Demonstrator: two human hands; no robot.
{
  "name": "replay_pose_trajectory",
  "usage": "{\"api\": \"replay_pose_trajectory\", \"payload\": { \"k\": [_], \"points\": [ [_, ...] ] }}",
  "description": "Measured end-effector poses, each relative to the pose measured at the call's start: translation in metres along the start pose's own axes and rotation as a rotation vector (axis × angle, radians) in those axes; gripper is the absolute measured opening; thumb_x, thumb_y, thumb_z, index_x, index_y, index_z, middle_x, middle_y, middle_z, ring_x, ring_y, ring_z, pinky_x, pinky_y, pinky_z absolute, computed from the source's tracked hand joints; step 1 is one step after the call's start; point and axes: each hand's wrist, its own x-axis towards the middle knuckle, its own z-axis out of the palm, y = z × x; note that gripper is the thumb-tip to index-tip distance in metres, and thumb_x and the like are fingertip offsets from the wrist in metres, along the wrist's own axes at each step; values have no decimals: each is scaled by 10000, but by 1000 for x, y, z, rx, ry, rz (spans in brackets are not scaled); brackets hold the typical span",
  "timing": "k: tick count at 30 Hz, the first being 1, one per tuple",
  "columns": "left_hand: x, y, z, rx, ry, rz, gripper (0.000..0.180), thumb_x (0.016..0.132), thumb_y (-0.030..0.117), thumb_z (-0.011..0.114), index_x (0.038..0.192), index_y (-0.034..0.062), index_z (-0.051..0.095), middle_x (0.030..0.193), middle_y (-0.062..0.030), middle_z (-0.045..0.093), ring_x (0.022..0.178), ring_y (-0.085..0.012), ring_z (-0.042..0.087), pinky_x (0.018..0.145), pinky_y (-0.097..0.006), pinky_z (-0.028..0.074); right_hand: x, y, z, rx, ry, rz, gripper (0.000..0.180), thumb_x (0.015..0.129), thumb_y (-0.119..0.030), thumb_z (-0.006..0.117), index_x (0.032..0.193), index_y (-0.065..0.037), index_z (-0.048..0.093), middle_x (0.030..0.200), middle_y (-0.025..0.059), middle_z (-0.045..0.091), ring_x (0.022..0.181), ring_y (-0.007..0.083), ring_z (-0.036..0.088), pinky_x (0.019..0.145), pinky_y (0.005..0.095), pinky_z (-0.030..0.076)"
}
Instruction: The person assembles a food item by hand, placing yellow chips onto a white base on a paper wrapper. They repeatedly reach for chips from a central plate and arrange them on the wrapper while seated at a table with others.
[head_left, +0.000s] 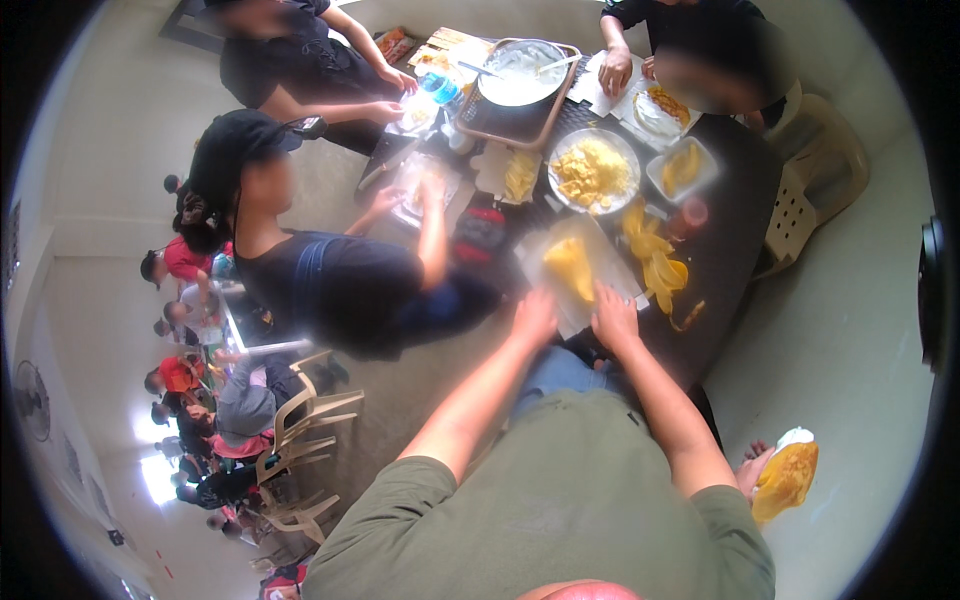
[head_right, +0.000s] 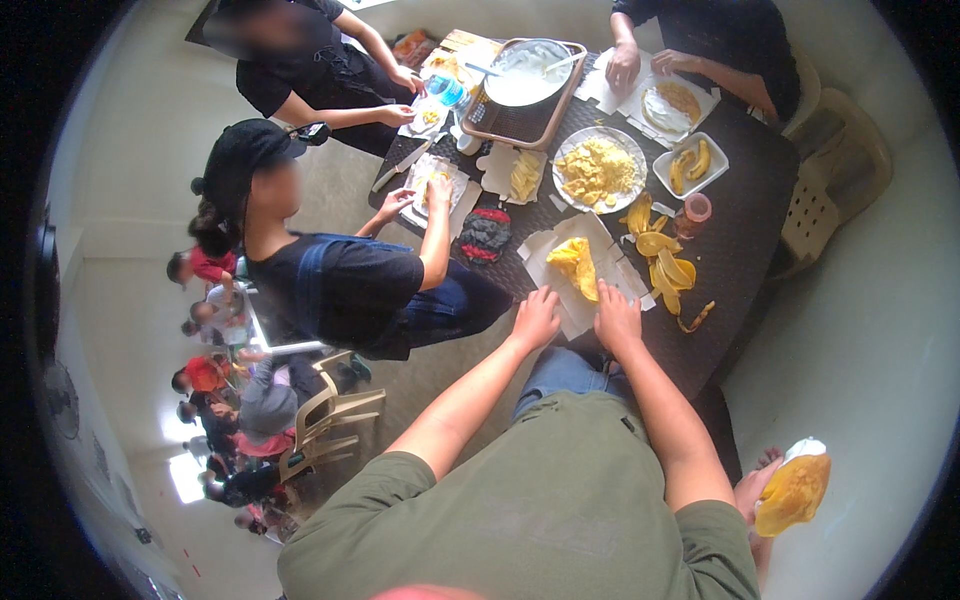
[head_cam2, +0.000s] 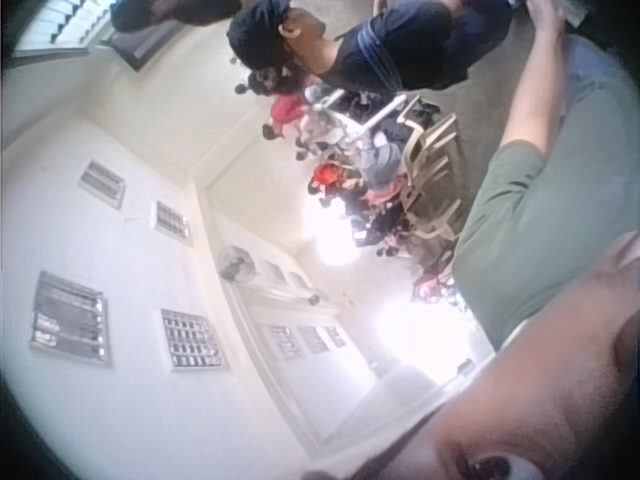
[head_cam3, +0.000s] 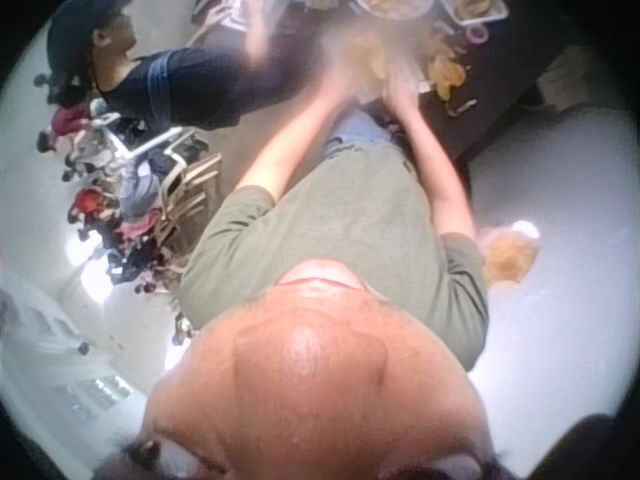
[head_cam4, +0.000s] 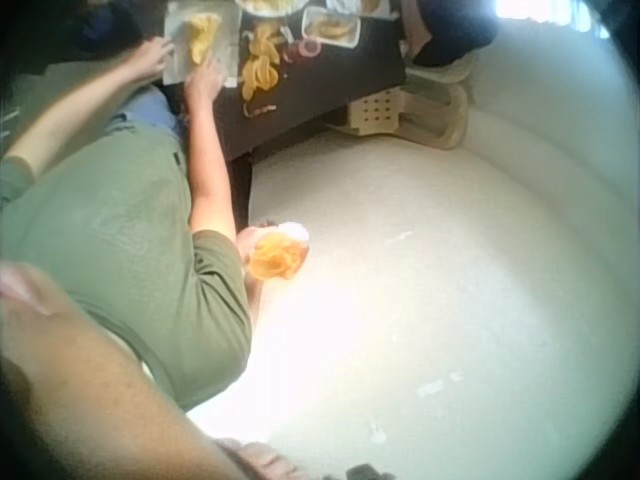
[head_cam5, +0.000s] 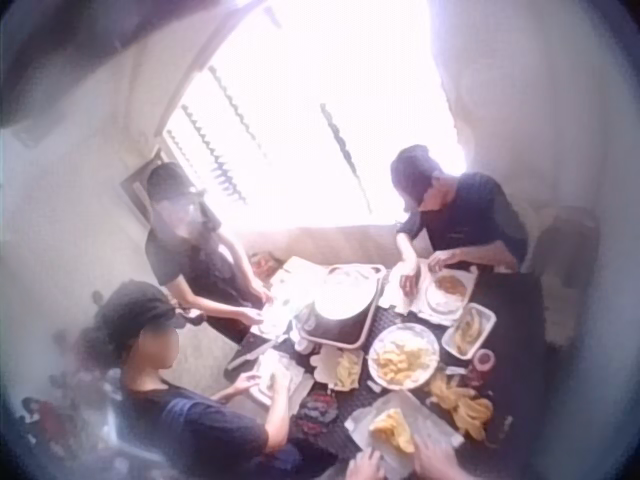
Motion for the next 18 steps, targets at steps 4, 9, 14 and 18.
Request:
{"api": "replay_pose_trajectory", "payload": {
  "k": [4,9,14,18],
  "points": [
    [5,-7,8,74,7,-16,398,889,180,726,1266,80,646,1507,-207,550,1371,-414,545,1095,-557,492,9,1,14,-25,42,-5,797,919,-211,735,1636,-90,410,1461,124,628,1340,293,632,1138,637,447],
    [13,-4,11,56,76,39,365,890,179,727,1232,80,646,1438,-186,579,1314,-419,572,1046,-583,507,14,17,29,-37,202,-49,755,922,-214,724,1614,-83,452,1416,106,655,1296,265,666,1097,629,479],
    [14,-5,16,72,82,43,305,913,155,708,1204,78,658,1413,-178,592,1305,-407,583,1036,-566,512,22,7,24,-58,155,51,802,911,-242,754,1630,-82,438,1301,108,714,1227,273,701,1050,587,487],
    [14,-8,17,104,109,85,298,915,150,704,1201,79,658,1404,-175,596,1301,-401,585,1027,-558,517,31,-1,18,-29,100,122,800,912,-268,756,1625,-81,445,1282,118,720,1218,273,704,1050,590,484]
  ]
}}
